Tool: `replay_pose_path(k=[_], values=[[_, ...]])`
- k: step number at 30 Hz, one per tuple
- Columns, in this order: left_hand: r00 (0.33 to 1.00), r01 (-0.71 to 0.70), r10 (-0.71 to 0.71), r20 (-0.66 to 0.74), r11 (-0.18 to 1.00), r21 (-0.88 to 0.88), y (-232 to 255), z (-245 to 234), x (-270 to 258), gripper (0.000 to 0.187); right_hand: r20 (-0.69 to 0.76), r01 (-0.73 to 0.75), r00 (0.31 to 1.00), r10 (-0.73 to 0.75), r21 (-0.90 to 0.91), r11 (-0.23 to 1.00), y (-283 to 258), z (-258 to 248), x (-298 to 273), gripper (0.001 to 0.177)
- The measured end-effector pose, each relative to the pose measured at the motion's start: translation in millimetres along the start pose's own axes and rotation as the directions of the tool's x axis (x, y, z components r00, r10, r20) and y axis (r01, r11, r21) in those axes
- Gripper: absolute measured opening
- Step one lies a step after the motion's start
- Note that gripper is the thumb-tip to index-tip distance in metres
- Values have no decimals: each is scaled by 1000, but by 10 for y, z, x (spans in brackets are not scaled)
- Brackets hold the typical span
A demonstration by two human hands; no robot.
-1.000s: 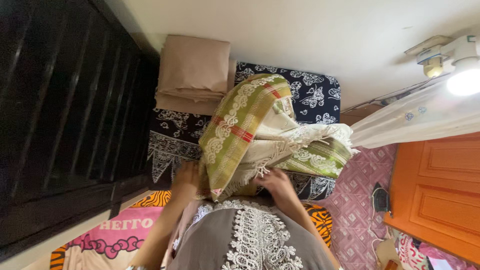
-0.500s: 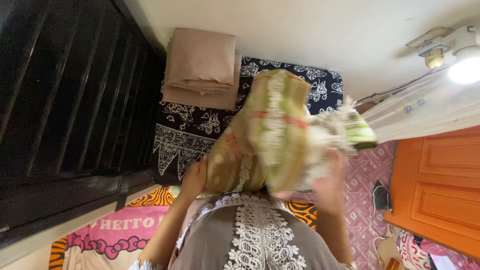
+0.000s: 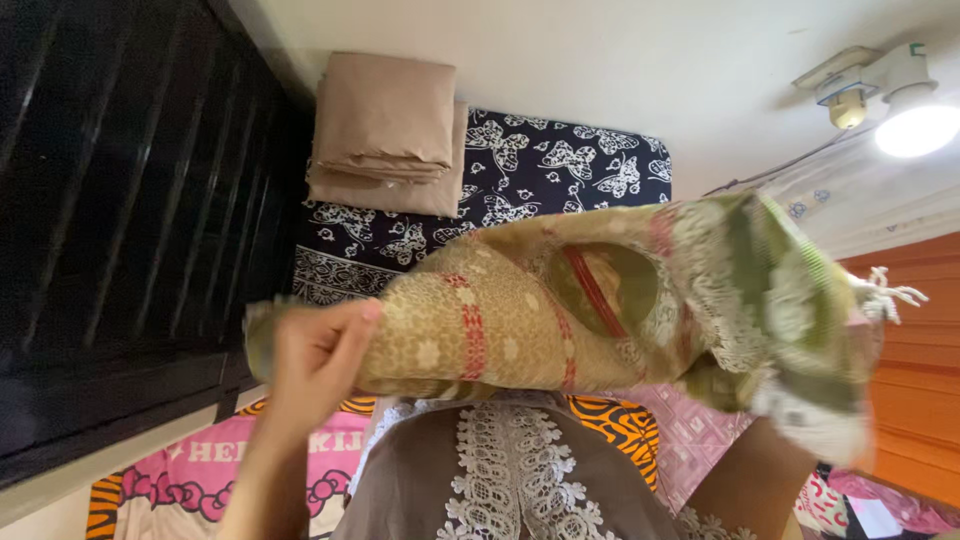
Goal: The person folds a patterned green and beige bedsheet on a bed, then folds two brown pillowcases and places them on top of the folded sheet. Finally, the person folds the entire stack of bedding together.
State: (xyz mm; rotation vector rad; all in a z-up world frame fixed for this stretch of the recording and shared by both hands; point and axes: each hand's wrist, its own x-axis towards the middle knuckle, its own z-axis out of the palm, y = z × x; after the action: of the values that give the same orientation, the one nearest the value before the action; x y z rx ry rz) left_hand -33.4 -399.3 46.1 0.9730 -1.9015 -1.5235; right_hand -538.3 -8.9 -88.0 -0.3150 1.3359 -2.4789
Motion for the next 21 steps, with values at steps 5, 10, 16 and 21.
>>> replay_pose_path(k=[5,10,16,21], values=[[954,-271,295,-51,922,278,105,-49,279,43,-6,-4,1000,8,506,862,-56,-36,101,45],[927,-272,366,-75,799,537,-79,163,546,29,-65,-245,962,264,212,946,268,100,-41,38],[922,-279,376,-89,806,522,-483,87,486,45,-12,-317,901,433,-698,642,885,-23,-726,34],[933,-270,357,-37,766,583,-857,-70,217,85,-400,-19,765,504,-797,-603,1156,-778,-1098,70]])
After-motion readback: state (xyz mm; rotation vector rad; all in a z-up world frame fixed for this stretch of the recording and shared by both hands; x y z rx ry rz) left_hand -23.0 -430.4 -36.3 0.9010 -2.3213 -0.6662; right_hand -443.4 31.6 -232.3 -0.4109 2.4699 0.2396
